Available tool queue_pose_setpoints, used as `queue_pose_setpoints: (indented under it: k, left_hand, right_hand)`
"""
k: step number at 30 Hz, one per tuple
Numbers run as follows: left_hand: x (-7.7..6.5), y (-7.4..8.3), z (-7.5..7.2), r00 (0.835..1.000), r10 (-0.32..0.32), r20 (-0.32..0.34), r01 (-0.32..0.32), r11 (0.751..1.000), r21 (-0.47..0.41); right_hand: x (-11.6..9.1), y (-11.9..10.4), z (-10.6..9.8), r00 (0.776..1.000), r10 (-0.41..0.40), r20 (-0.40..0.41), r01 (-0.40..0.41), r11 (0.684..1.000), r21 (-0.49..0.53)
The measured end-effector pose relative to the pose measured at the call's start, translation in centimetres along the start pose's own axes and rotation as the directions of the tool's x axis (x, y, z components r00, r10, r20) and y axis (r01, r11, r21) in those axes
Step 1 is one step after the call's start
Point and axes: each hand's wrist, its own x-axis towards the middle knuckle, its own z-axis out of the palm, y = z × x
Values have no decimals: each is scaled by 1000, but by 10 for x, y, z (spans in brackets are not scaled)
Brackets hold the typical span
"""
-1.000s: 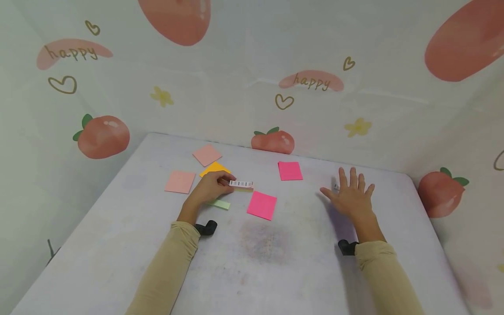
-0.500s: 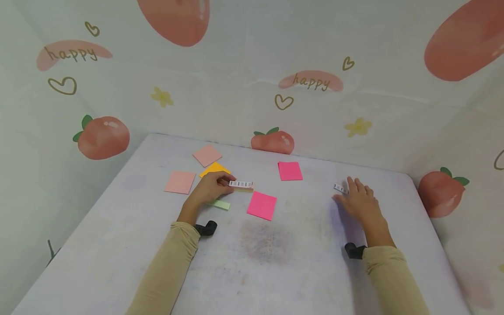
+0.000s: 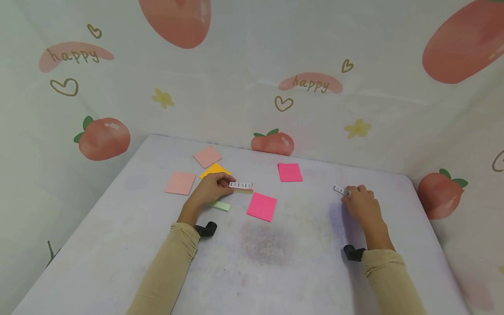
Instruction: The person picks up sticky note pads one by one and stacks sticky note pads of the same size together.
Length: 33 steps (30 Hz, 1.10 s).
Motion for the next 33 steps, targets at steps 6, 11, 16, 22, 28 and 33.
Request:
queue_pose_setpoints:
  k: [6,11,16,22,28,33]
  left_hand:
    - [0,0,-1,1000,-10,0,10,1000,1]
    - [1,0,-1,1000,-12,-1,12,1000,4]
    - [0,0,-1,1000,-5,5,5,1000,1]
    - [0,0,-1,1000,-17,8,17,1000,6]
    - [1,0,0,1000,-23,7,23,1000,10]
    - [0,1,0,1000,-16,10,16,1000,10]
  right_hand:
    - [2,-5,2,1000,5,-28,-6,1000,-1]
    - [3,-9,-2,1000,21,1,-21,1000,8]
    - [3,-9,-4,1000,28,12,-28,1000,9]
    - [4,-12,-1,1000,8,-29,-8,1000,25]
    - [6,-21,-3,996,-34,-86,40,997,60]
    - [6,-34,-8,983,-89,-163,106,990,96]
